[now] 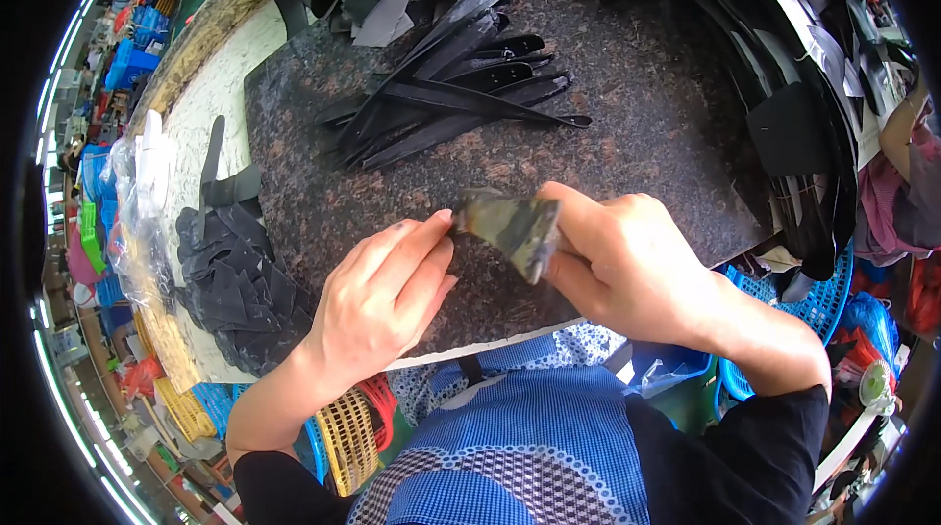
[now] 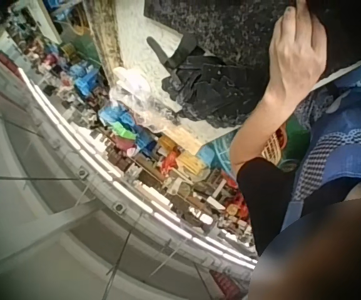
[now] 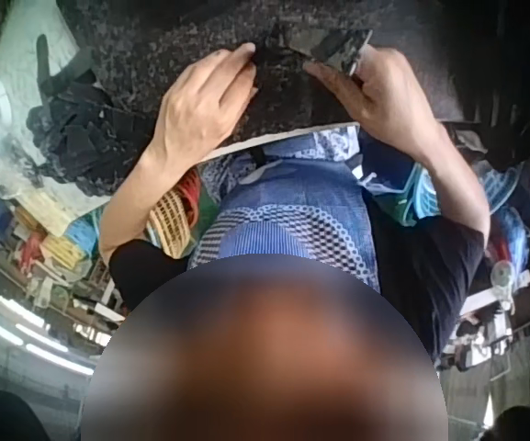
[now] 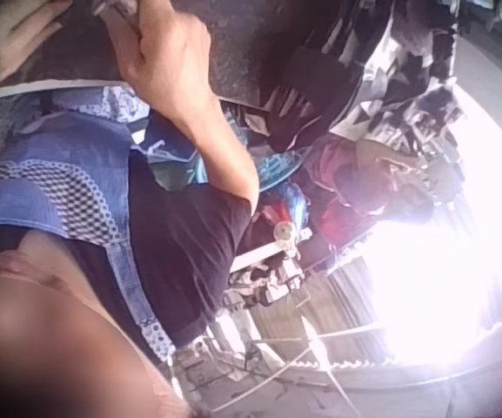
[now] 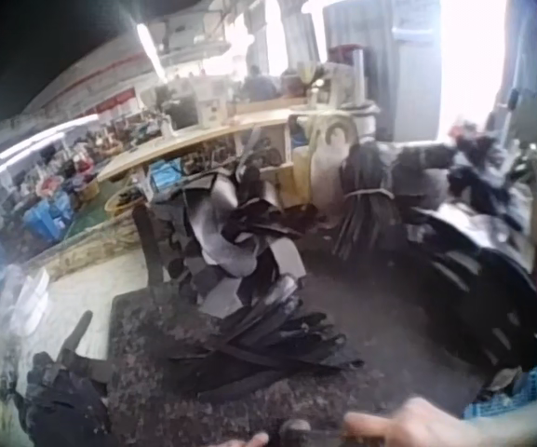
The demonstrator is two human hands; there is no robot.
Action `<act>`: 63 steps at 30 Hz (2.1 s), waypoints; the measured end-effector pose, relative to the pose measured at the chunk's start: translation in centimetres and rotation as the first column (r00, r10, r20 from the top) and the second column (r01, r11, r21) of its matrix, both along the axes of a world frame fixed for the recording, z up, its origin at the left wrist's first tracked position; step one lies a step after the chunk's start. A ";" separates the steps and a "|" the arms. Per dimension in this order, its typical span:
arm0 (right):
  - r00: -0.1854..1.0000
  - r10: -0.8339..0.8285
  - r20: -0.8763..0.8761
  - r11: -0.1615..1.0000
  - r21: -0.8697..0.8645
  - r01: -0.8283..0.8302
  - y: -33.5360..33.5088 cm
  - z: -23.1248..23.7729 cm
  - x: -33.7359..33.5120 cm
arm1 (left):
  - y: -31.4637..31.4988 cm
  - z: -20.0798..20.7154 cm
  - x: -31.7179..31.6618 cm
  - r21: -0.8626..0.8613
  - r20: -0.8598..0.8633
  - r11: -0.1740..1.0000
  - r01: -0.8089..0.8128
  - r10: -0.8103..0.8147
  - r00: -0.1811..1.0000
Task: The recorder uses a hammer to flatten or bond pre-cut leather shoe components on a marble slab.
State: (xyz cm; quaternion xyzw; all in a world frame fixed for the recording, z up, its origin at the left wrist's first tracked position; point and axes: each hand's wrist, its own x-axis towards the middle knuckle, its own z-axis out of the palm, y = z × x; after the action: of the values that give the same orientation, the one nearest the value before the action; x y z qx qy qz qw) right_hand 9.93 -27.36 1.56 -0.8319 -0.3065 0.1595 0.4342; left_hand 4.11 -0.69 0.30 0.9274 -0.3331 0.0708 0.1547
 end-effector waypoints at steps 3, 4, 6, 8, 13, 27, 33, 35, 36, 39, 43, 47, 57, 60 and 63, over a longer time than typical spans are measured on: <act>0.998 0.043 -0.052 0.994 -0.100 -0.048 0.5 1.1 0.8 | 0.2 0.0 0.4 0.030 0.013 0.999 0.032 -0.033 0.999; 0.996 0.066 -0.066 0.991 -0.115 -0.074 0.6 1.4 1.0 | 0.1 0.1 0.5 0.031 0.017 0.998 0.046 -0.047 0.999; 0.993 0.084 -0.083 0.985 -0.141 -0.095 0.8 1.6 1.0 | -0.1 0.4 0.7 0.045 0.013 0.997 0.065 -0.066 0.998; 0.987 0.065 -0.147 0.985 -0.149 -0.087 0.8 1.7 0.7 | 0.0 0.3 0.6 0.128 0.020 0.986 0.104 -0.107 0.994; 0.989 0.063 -0.135 0.976 -0.197 -0.089 1.1 1.6 -0.1 | -0.3 -0.1 0.5 0.095 0.034 0.988 0.125 -0.129 0.991; 0.907 0.378 0.187 0.877 -0.387 -0.286 3.8 4.7 2.9 | 1.0 1.2 0.4 -0.143 -0.085 0.990 -0.009 -0.004 0.996; 0.994 0.079 -0.081 0.987 -0.133 -0.089 2.9 3.2 2.8 | 1.2 1.1 -1.2 0.088 -0.136 0.996 -0.010 0.022 0.990; 0.993 0.020 0.116 1.000 -0.007 -0.020 2.3 2.6 1.7 | 1.1 1.1 -1.9 0.069 -0.220 0.996 -0.051 0.065 0.973; 0.820 0.218 0.529 0.958 0.043 -0.282 1.5 1.1 2.3 | 1.0 1.2 -2.1 0.073 -0.218 0.996 -0.056 0.070 0.973; 0.995 0.101 -0.021 0.990 -0.098 -0.102 1.0 0.2 -0.3 | 0.8 1.7 -2.1 0.063 -0.168 0.996 -0.061 0.071 0.983; 0.844 -0.133 -0.520 0.928 0.234 0.291 1.3 0.0 0.3 | 1.1 1.9 -2.3 -0.047 -0.193 0.989 -0.137 0.126 0.973; 0.804 -0.198 -0.560 0.753 0.439 0.491 -0.4 -2.4 0.0 | 3.0 1.0 -2.8 -0.263 -0.357 0.863 -0.431 0.328 0.875; 0.829 -0.163 -0.535 0.638 0.584 0.502 -0.4 -2.9 -0.3 | 5.3 1.7 -0.7 -0.495 -0.855 0.109 -0.862 -0.239 0.460; 0.825 -0.159 -0.543 0.613 0.601 0.513 -0.8 -2.8 -0.3 | 4.7 2.3 0.5 -0.513 -0.852 0.136 -0.847 -0.202 0.483; 0.824 -0.162 -0.543 0.607 0.603 0.517 -0.9 -2.8 -0.2 | 3.6 3.7 3.3 -0.675 -0.732 0.164 -0.719 -0.027 0.681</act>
State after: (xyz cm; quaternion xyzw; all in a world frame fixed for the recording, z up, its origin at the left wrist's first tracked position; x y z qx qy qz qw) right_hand 9.70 -28.23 -1.25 -0.5741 -0.0698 0.1175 0.8073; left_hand 7.42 2.90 3.99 0.6581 0.0895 -0.0036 0.7476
